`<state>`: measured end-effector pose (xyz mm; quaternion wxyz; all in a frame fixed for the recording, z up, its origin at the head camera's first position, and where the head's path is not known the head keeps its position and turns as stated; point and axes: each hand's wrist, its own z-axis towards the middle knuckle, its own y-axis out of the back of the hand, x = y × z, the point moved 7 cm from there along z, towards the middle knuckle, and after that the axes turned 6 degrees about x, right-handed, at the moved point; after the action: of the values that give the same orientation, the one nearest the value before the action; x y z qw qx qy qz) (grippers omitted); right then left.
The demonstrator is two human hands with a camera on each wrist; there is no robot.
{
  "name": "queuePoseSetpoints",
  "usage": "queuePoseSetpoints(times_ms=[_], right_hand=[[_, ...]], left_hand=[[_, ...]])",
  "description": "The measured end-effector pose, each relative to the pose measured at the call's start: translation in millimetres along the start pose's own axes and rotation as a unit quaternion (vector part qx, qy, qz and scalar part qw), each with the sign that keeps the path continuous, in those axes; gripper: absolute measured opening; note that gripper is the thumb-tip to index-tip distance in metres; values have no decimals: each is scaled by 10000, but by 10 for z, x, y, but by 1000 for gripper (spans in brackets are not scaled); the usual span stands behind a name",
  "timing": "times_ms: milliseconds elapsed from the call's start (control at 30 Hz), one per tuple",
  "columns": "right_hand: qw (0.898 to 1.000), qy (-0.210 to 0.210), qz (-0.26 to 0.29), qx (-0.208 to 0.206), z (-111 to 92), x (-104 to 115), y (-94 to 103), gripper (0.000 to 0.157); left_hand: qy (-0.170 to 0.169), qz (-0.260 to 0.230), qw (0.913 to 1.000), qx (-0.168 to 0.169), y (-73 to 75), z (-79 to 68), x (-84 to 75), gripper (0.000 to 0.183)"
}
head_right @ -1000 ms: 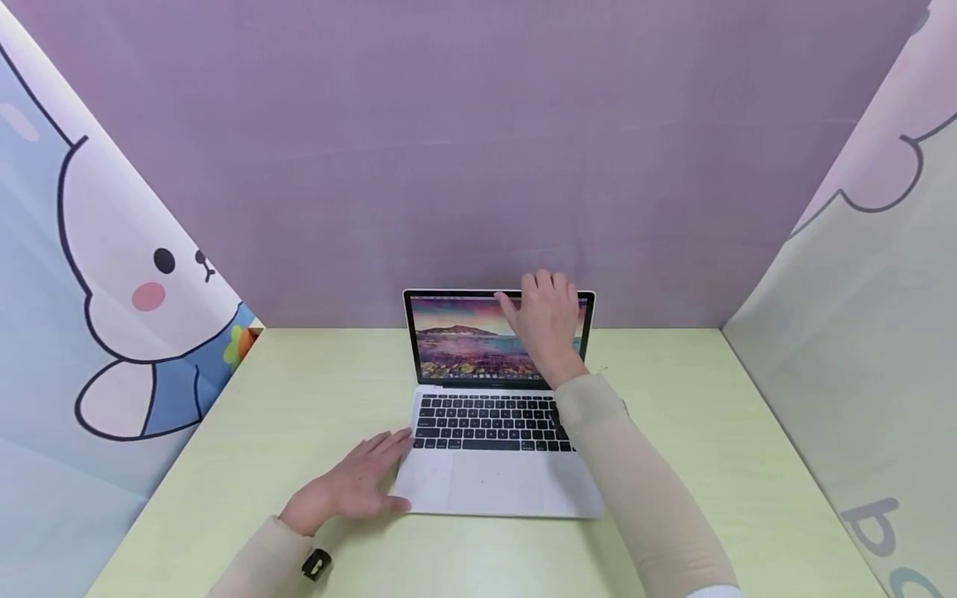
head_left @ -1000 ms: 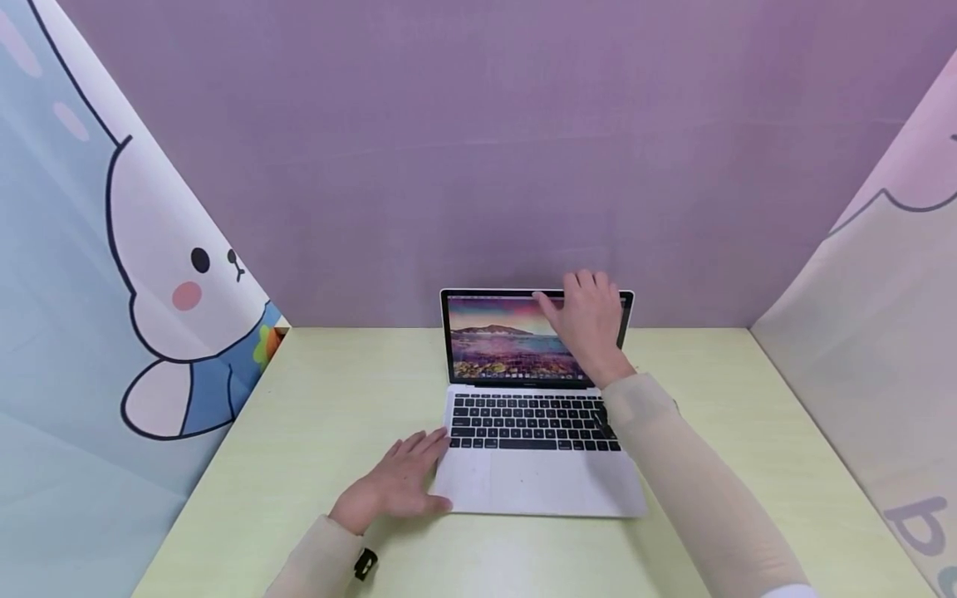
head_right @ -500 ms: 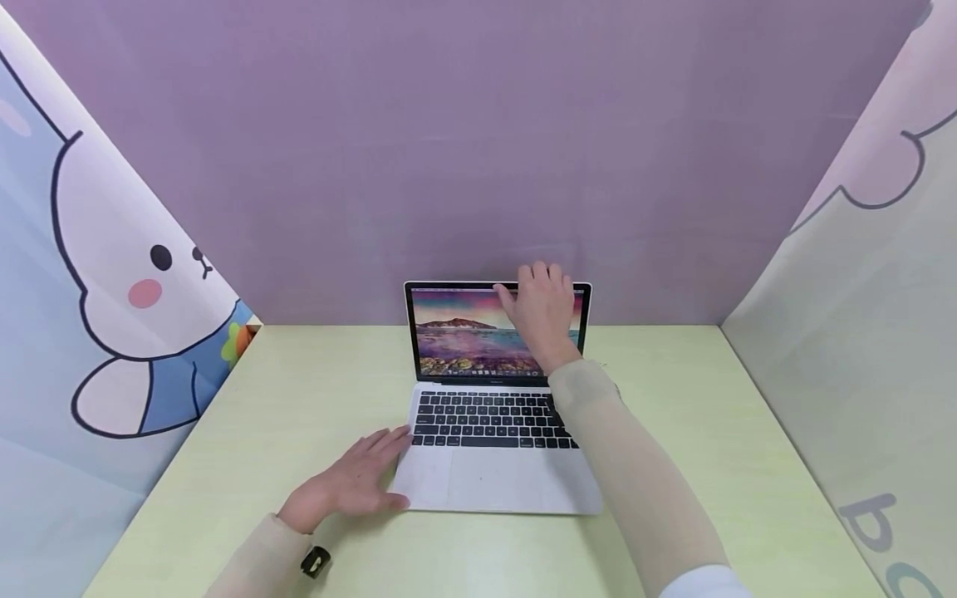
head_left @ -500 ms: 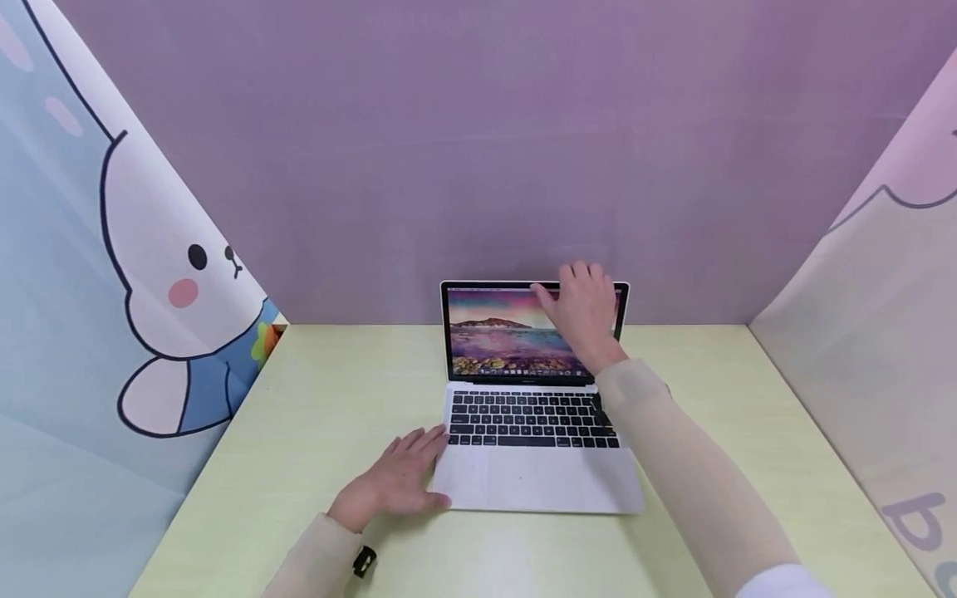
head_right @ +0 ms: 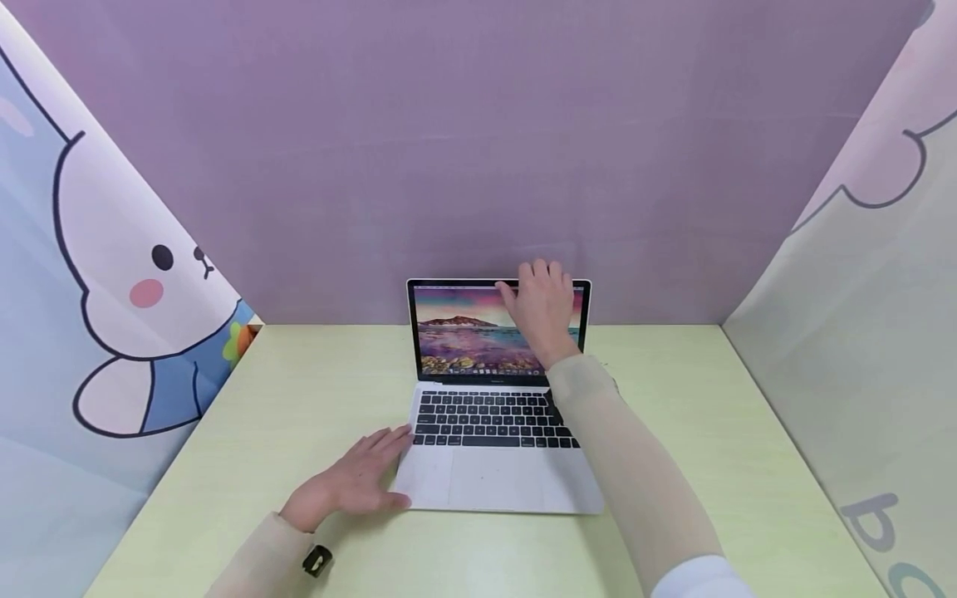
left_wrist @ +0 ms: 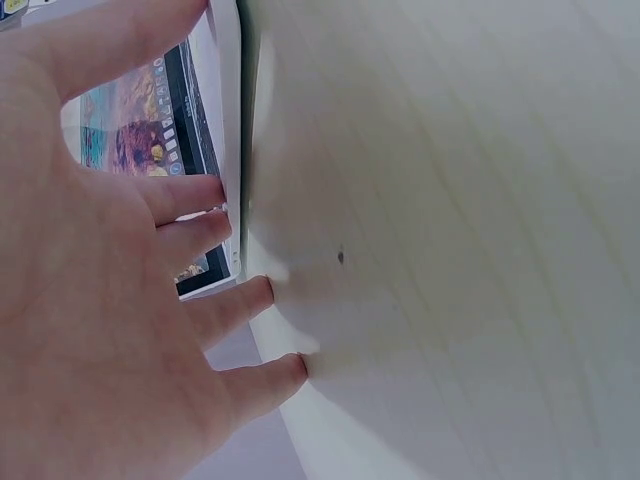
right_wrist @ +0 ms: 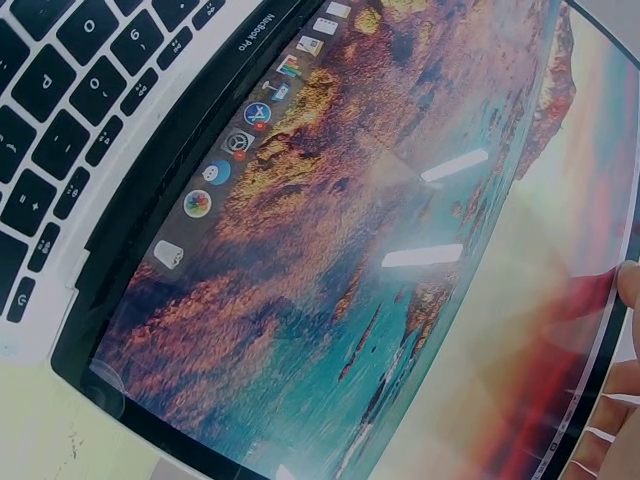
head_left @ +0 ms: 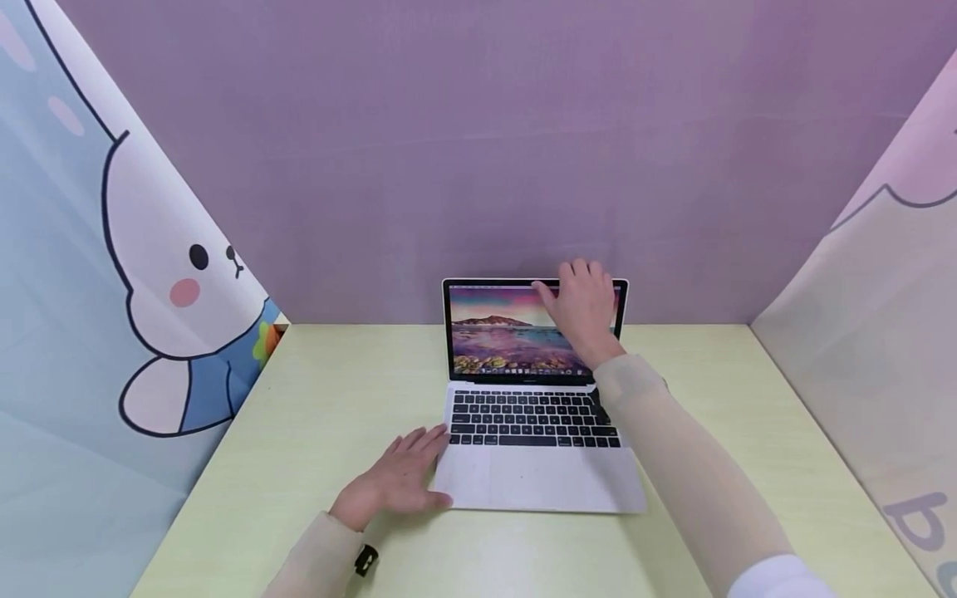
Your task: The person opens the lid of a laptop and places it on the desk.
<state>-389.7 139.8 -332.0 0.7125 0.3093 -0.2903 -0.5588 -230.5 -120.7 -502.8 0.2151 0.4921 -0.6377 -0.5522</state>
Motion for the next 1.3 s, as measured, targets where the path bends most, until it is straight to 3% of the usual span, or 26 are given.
queuePoseSetpoints(times_ms=[133,433,1033,1300], right_hand=[[9999,46,0,150,9,-12,-29,48],[9949,164,-147,986,6,-87,-176,50],[9901,485,-102,1315,-42,-81,-209,39],[9843,628,36,1647,-90,-109,-271,53]], left_hand=[[-4,46,10000,13,-4,-5,-3,92],[-51,5,10000,21,-30,-10,0,93],[-60,49,10000,-23,-60,-13,45,93],[-187,-1,9998,-119,-65,-38,52,93]])
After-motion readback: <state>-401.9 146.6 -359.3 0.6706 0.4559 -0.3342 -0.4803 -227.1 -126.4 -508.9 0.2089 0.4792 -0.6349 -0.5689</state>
